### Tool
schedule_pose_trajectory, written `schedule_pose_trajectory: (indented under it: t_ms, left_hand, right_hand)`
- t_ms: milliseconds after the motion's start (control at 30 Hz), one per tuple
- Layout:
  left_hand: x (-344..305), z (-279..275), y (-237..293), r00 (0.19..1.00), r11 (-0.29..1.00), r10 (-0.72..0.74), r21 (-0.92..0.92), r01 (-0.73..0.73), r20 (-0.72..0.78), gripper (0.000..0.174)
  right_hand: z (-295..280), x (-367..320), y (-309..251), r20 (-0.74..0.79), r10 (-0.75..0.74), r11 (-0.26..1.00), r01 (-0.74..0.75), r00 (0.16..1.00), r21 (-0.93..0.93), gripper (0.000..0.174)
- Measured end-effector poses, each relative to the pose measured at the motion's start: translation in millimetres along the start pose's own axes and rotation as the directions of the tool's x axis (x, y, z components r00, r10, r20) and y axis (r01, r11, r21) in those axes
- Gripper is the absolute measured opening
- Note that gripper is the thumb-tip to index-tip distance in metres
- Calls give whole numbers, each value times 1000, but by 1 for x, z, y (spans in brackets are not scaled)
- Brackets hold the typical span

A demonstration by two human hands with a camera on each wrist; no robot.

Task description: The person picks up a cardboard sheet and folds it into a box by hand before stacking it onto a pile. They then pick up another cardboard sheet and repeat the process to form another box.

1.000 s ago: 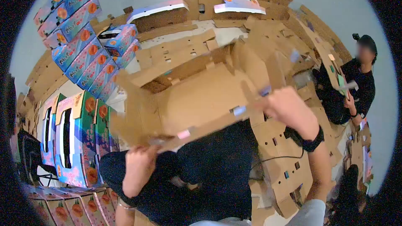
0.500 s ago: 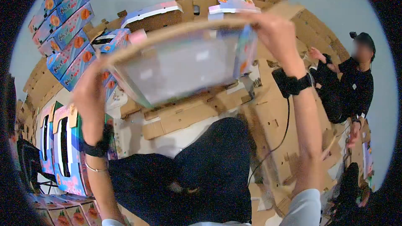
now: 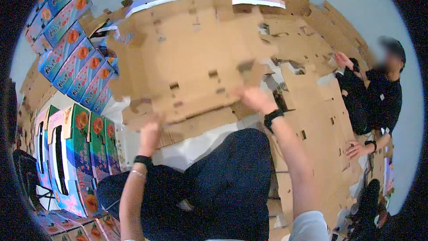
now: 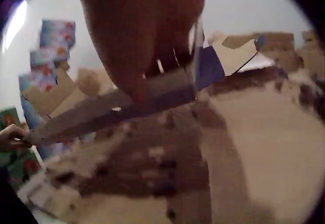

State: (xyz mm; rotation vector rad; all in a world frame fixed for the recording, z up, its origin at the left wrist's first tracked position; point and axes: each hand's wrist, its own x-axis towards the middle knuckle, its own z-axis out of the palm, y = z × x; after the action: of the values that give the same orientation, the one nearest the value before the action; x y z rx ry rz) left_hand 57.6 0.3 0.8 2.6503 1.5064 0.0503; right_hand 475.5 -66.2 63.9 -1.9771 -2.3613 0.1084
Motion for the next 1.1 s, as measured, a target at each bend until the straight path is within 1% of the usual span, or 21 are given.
schedule_pose_trajectory:
  t_ms: [33,100,133,167,200,233,267,300,333,400,433,500,567,600,667,800,833,900,967,1033,1100]
  left_hand:
    - [-10,52,-11,996,990,85,116,-86,19,61]
    - [-31,49,-1,994,994,76,71,-81,76,63]
    - [-36,48,3,986,996,78,23,-83,147,66]
    - [-33,55,-3,984,996,80,12,-83,162,66]
    - [-20,63,-15,995,997,79,10,-80,63,76]
    - [-4,55,-17,996,997,78,12,-78,-44,87]
    - [2,46,-18,994,997,15,-73,-7,107,96]
    - [1,39,-15,994,997,21,-78,-12,111,96]
    - [0,37,-12,990,997,-22,-72,32,140,93]
    - [-5,31,-3,982,995,-57,-71,71,181,91]
    - [-8,27,2,981,994,-70,-69,84,181,85]
    - [-9,38,3,979,993,-90,-65,103,182,80]
    - [-10,64,-4,998,993,-35,112,28,59,72]
    - [-10,62,-3,998,993,-35,112,28,61,72]
    - [-9,58,4,993,992,25,116,-38,115,60]
    - [-10,60,1,995,996,41,72,-48,96,68]
    - [-12,56,3,997,1000,20,1,-21,69,70]
    - [-16,49,4,999,997,-4,-74,7,45,72]
    - [-17,46,1,996,991,-36,-127,46,79,77]
    - [-17,62,-6,998,996,-25,-83,30,55,78]
    - [-14,66,-9,999,999,-10,-47,12,31,78]
  right_hand:
    - [32,-5,4,165,-48,996,35,985,77,42]
    - [50,-14,0,495,20,998,12,869,-62,46]
    - [53,-5,0,502,21,998,11,865,-61,46]
    - [56,3,0,520,134,991,-119,844,-62,49]
    - [54,8,-1,535,244,967,-244,809,-71,52]
    - [56,8,3,541,247,967,-245,804,-77,52]
    - [58,8,7,499,260,964,-252,826,-86,57]
    - [61,7,9,457,276,960,-263,846,-93,62]
    - [59,4,8,463,283,958,-270,840,-95,62]
    - [60,-5,3,365,232,972,-199,902,-127,87]
    - [64,-6,4,376,236,971,-202,896,-129,87]
    - [69,1,3,452,252,964,-179,856,-199,110]
    - [73,1,9,398,219,958,-120,891,-259,114]
    - [77,1,13,345,183,943,-65,921,-326,118]
    - [84,5,21,342,193,938,-70,920,-340,117]
    - [84,7,20,316,250,943,-157,915,-293,111]
    - [80,7,18,317,250,944,-157,915,-290,111]
    - [72,5,15,421,372,920,-266,827,-290,103]
    - [96,-3,32,352,407,897,-297,843,-327,106]
    - [129,-8,52,275,431,876,-327,859,-354,109]
    - [148,-12,69,242,348,890,-238,906,-389,103]
